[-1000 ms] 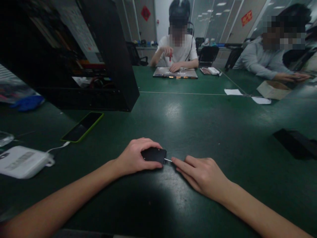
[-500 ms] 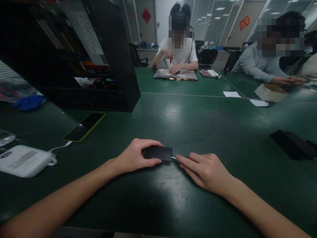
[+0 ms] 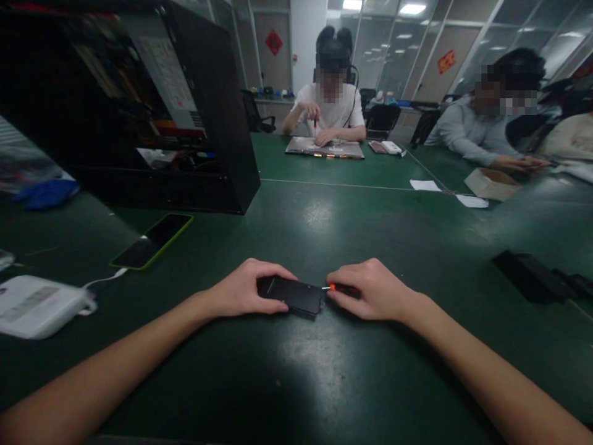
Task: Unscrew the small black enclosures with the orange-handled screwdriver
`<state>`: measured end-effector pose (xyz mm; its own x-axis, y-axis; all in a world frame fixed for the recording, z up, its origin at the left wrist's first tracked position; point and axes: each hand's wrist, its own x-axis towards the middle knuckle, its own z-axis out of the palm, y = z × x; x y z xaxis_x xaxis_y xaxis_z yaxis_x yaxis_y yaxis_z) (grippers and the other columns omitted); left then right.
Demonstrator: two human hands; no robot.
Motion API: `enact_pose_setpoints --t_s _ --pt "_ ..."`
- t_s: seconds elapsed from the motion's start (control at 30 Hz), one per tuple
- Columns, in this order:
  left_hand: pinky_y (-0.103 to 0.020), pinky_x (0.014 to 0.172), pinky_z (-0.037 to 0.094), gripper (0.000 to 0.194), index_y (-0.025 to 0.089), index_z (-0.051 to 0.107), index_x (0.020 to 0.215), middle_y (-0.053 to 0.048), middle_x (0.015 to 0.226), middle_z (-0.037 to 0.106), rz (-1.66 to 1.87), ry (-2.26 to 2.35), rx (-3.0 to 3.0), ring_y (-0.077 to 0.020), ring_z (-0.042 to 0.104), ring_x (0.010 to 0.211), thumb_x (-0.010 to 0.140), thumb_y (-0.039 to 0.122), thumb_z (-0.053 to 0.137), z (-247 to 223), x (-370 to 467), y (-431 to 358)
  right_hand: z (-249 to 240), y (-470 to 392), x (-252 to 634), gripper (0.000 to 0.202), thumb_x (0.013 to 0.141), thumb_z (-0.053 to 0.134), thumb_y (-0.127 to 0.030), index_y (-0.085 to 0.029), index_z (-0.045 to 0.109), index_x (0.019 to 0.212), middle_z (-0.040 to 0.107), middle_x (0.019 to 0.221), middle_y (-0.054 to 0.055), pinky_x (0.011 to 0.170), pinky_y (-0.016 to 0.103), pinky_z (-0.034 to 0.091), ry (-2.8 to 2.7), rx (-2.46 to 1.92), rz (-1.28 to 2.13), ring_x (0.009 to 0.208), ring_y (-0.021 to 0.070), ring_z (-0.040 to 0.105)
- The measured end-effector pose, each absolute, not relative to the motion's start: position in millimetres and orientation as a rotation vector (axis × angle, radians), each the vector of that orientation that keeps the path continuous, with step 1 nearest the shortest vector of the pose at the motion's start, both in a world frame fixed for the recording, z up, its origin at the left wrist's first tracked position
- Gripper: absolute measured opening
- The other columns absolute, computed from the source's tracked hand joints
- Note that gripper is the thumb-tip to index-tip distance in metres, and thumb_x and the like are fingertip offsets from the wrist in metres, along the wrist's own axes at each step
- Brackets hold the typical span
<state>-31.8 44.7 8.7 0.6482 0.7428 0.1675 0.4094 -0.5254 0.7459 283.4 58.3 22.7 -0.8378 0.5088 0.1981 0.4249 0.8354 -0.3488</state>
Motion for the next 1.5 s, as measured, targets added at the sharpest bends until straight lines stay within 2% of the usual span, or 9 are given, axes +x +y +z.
enact_pose_setpoints --t_s 0.33,0.5,0.9,1.07,1.17,1.27,1.5 --pt "-0.029 0.082 0.049 0.051 0.021 0.075 0.125 -0.004 0.110 0.080 0.593 0.831 2.186 -0.0204 0.074 0.094 0.081 0.046 0.087 8.7 -34.9 44.0 24.3 49.7 291.4 0.034 0.110 0.047 -0.029 -0.022 0.066 0.137 0.068 0.093 0.002 0.069 0.025 0.042 -2.803 -0.675 0.492 0.076 0.0104 0.062" --pt "-0.028 0.088 0.050 0.048 0.022 0.075 0.125 -0.005 0.117 0.079 0.558 0.758 2.175 -0.0211 0.074 0.102 0.082 0.041 0.087 9.8 -36.7 42.3 33.1 45.6 286.5 0.041 0.112 0.040 -0.029 -0.026 0.059 0.149 0.066 0.093 0.002 0.069 0.027 0.040 -2.914 -0.688 0.494 0.077 0.0112 0.062" --pt "-0.030 0.091 0.051 0.045 0.019 0.074 0.124 -0.007 0.115 0.076 0.564 0.659 2.198 -0.0227 0.072 0.104 0.084 0.038 0.084 10.5 -30.9 38.3 54.0 39.4 297.0 0.050 0.111 0.035 -0.029 -0.044 0.048 0.156 0.071 0.116 0.003 0.079 0.030 0.052 -3.001 -0.876 0.579 0.095 0.0173 0.069" --pt "-0.030 0.090 0.051 0.044 0.019 0.072 0.125 -0.008 0.113 0.075 0.554 0.645 2.210 -0.0223 0.072 0.101 0.087 0.040 0.082 11.1 -31.4 38.4 54.8 40.8 302.7 0.047 0.111 0.035 -0.034 -0.043 0.054 0.153 0.072 0.120 0.003 0.080 0.031 0.053 -2.963 -0.889 0.655 0.098 0.0189 0.070" --pt "-0.030 0.089 0.051 0.044 0.019 0.072 0.125 -0.008 0.114 0.075 0.564 0.638 2.215 -0.0223 0.072 0.100 0.087 0.040 0.081 10.4 -31.1 38.2 54.8 41.8 303.9 0.047 0.112 0.034 -0.035 -0.044 0.052 0.154 0.071 0.112 0.003 0.080 0.031 0.052 -2.960 -0.918 0.717 0.095 0.0178 0.069" --pt "-0.030 0.090 0.052 0.043 0.019 0.072 0.124 -0.009 0.115 0.075 0.587 0.631 2.210 -0.0228 0.072 0.102 0.086 0.038 0.081 9.4 -30.1 37.6 54.4 42.2 306.4 0.047 0.112 0.036 -0.033 -0.044 0.049 0.156 0.070 0.104 0.002 0.079 0.030 0.050 -2.963 -0.918 0.720 0.090 0.0160 0.068" --pt "-0.032 0.093 0.051 0.043 0.019 0.072 0.125 -0.009 0.119 0.074 0.597 0.657 2.200 -0.0235 0.071 0.105 0.087 0.038 0.080 8.7 -27.7 35.0 56.0 41.1 312.6 0.044 0.109 0.043 -0.028 -0.038 0.059 0.149 0.071 0.101 0.003 0.075 0.027 0.050 -2.901 -0.864 0.644 0.086 0.0141 0.068"
